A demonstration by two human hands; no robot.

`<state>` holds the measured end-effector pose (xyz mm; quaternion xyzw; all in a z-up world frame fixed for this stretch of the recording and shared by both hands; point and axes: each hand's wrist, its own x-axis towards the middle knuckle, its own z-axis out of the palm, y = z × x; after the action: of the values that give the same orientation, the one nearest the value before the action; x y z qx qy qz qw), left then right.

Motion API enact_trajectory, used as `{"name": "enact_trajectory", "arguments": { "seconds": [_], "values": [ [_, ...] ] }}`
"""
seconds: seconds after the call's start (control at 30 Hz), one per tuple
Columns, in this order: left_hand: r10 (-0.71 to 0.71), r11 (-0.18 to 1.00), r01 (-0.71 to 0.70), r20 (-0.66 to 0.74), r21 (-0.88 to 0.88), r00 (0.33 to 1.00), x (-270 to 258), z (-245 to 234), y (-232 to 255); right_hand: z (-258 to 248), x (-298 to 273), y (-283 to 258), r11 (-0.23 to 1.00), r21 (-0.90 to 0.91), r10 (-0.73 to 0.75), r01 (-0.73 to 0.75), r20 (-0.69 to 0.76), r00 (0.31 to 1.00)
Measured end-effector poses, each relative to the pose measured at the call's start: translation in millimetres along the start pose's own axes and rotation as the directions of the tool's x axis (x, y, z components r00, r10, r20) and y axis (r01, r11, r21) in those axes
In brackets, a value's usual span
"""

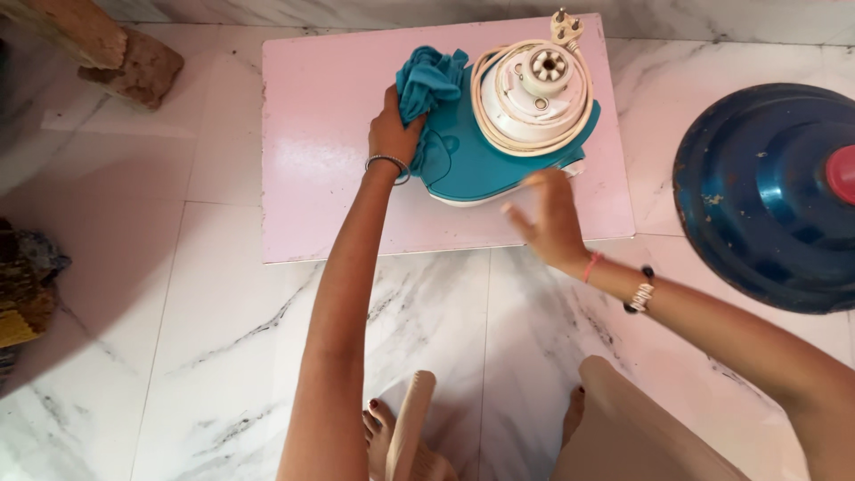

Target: The person uses a blue cloth to wipe the surface of a teal and white electric iron placed on a pink board, then wipes the base of a blue floor fan. The iron's cord is wrapped around the iron during the process.

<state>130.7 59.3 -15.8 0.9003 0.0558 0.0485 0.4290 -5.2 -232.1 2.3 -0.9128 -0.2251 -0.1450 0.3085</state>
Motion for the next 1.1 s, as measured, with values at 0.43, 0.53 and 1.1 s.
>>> {"name": "enact_trajectory", "arguments": {
  "seconds": [0.43,0.53,1.1],
  "values": [
    [-0.057,0.982,0.060,-0.021,0.182,0.998,-33,8,6,21,25,38,0.163,0.661,0.579,-0.733,0.537,0.613],
    [-0.061,0.988,0.056,0.031,0.146,0.998,-44,1,7,10,28,50,0.100,0.664,0.586,-0.741,0.563,0.583],
    [-0.106,0.893,0.117,0.050,-0.436,0.993,-16,79,2,-71,61,151,0.364,0.477,0.390,-0.800,0.702,0.596]
  ]
}}
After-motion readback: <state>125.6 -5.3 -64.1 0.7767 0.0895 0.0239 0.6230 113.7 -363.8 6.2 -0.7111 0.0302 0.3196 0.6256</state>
